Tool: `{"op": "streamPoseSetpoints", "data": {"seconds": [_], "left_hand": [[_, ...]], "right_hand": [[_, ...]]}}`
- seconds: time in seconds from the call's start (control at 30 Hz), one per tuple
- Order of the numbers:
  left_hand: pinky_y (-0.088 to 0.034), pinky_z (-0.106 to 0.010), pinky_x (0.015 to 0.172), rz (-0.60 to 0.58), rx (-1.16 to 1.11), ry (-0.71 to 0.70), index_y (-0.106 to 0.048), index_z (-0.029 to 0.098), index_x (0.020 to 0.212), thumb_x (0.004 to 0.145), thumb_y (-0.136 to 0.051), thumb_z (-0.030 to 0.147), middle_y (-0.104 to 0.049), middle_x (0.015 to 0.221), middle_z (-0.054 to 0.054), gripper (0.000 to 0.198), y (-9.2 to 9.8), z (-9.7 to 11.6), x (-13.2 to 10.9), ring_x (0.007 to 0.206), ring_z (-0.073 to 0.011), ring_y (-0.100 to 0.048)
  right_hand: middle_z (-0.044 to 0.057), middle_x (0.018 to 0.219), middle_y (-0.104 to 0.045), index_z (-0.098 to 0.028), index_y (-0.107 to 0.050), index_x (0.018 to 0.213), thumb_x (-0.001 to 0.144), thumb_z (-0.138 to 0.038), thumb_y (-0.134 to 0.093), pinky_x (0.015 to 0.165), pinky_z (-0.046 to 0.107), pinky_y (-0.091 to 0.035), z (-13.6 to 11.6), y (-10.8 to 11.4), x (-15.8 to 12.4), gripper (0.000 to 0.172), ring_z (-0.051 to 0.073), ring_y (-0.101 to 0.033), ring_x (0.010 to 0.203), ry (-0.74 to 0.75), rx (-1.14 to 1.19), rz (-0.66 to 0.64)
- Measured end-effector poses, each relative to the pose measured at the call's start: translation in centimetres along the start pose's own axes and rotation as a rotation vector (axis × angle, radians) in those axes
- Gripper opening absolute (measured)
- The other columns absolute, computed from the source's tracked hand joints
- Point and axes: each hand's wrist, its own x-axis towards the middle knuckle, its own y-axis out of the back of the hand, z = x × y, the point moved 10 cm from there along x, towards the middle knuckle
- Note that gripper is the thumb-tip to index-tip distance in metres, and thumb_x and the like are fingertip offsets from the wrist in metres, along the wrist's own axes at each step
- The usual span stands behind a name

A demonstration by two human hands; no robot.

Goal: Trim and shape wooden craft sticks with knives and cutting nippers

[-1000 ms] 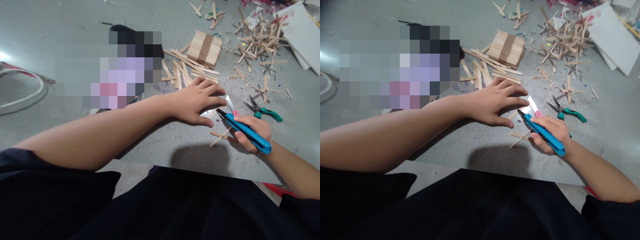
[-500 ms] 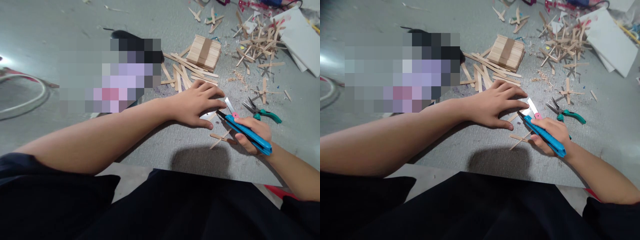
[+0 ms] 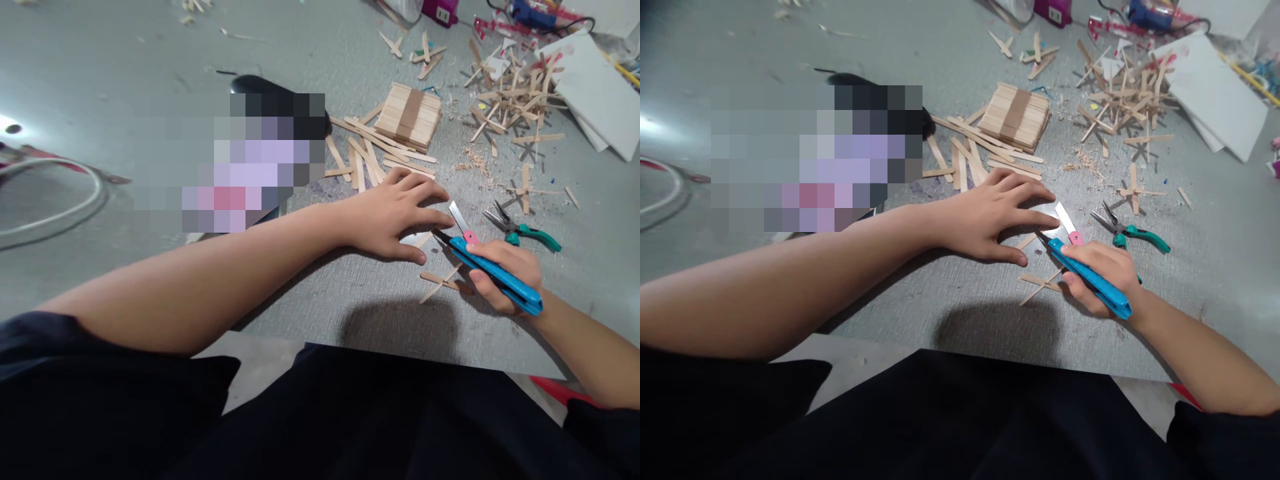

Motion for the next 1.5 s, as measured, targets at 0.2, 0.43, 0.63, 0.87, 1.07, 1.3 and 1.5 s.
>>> {"op": "streamPoseSetpoints", "data": {"seconds": [0.2, 0.43, 0.63, 0.87, 1.07, 1.3, 1.5], "left_hand": [[-0.031, -0.07, 0.139, -0.001, -0.006, -0.005, -0.075, 0.039, 0.164, 0.104, -0.066, 0.093, -0.063, 0.178, -0.016, 0.082, 0.2, 0.2, 0.0, 0.16, -0.049, -0.054], [-0.034, -0.072, 0.139, -0.053, 0.025, -0.002, -0.074, 0.035, 0.164, 0.105, -0.067, 0.09, -0.062, 0.179, -0.019, 0.081, 0.2, 0.5, 0.1, 0.161, -0.0501, -0.055], [-0.037, -0.076, 0.137, -0.08, 0.043, -0.004, -0.073, 0.033, 0.166, 0.105, -0.065, 0.092, -0.062, 0.178, -0.021, 0.085, 0.1, 0.7, 0.0, 0.162, -0.0525, -0.055], [-0.039, -0.075, 0.137, -0.081, 0.042, -0.007, -0.074, 0.034, 0.165, 0.102, -0.072, 0.09, -0.064, 0.177, -0.02, 0.084, 0.3, 0.6, 0.0, 0.162, -0.0521, -0.056], [-0.041, -0.076, 0.135, -0.058, 0.018, 0.0, -0.078, 0.034, 0.161, 0.098, -0.076, 0.092, -0.067, 0.175, -0.02, 0.085, 0.5, 0.7, 0.1, 0.159, -0.0531, -0.058], [-0.041, -0.077, 0.134, -0.051, -0.033, 0.028, -0.079, 0.034, 0.16, 0.099, -0.074, 0.092, -0.068, 0.174, -0.02, 0.085, 0.5, 0.6, -0.1, 0.16, -0.0535, -0.059], [-0.036, -0.076, 0.136, -0.09, -0.062, 0.039, -0.077, 0.035, 0.164, 0.095, -0.072, 0.1, -0.065, 0.178, -0.02, 0.094, 0.4, 0.1, -0.2, 0.163, -0.0526, -0.056]], "right_hand": [[0.006, 0.109, -0.09, -0.029, -0.074, 0.155, 0.114, -0.024, -0.071, 0.07, 0.037, -0.073, -0.1, -0.1, 0.0, 0.042, 0.023, -0.086, 0.085, 0.013, 0.009, 0.0], [0.01, 0.11, -0.089, -0.022, -0.074, 0.152, 0.11, -0.019, -0.072, 0.07, 0.036, -0.073, -0.4, -0.5, -0.1, 0.042, 0.024, -0.086, 0.085, 0.049, -0.023, -0.024], [0.01, 0.106, -0.087, -0.019, -0.074, 0.151, 0.109, -0.019, -0.073, 0.066, 0.035, -0.07, -0.7, -0.5, 0.0, 0.042, 0.023, -0.083, 0.081, 0.101, -0.016, -0.049], [0.007, 0.103, -0.087, -0.019, -0.073, 0.155, 0.108, -0.016, -0.072, 0.062, 0.035, -0.066, -1.1, -0.6, 0.1, 0.047, 0.023, -0.082, 0.079, 0.126, -0.012, -0.052], [0.006, 0.105, -0.088, -0.021, -0.071, 0.162, 0.107, -0.017, -0.074, 0.065, 0.036, -0.07, -1.1, -0.4, 0.2, 0.056, 0.024, -0.085, 0.082, 0.118, -0.008, -0.045], [0.008, 0.104, -0.088, -0.014, -0.075, 0.145, 0.109, -0.017, -0.073, 0.066, 0.034, -0.069, -1.5, 0.0, 0.3, 0.036, 0.022, -0.085, 0.08, 0.135, -0.015, -0.057], [0.007, 0.1, -0.086, -0.018, -0.075, 0.145, 0.109, -0.021, -0.071, 0.064, 0.037, -0.068, -1.4, -0.4, -0.3, 0.036, 0.023, -0.082, 0.076, 0.114, -0.012, -0.018]]}}
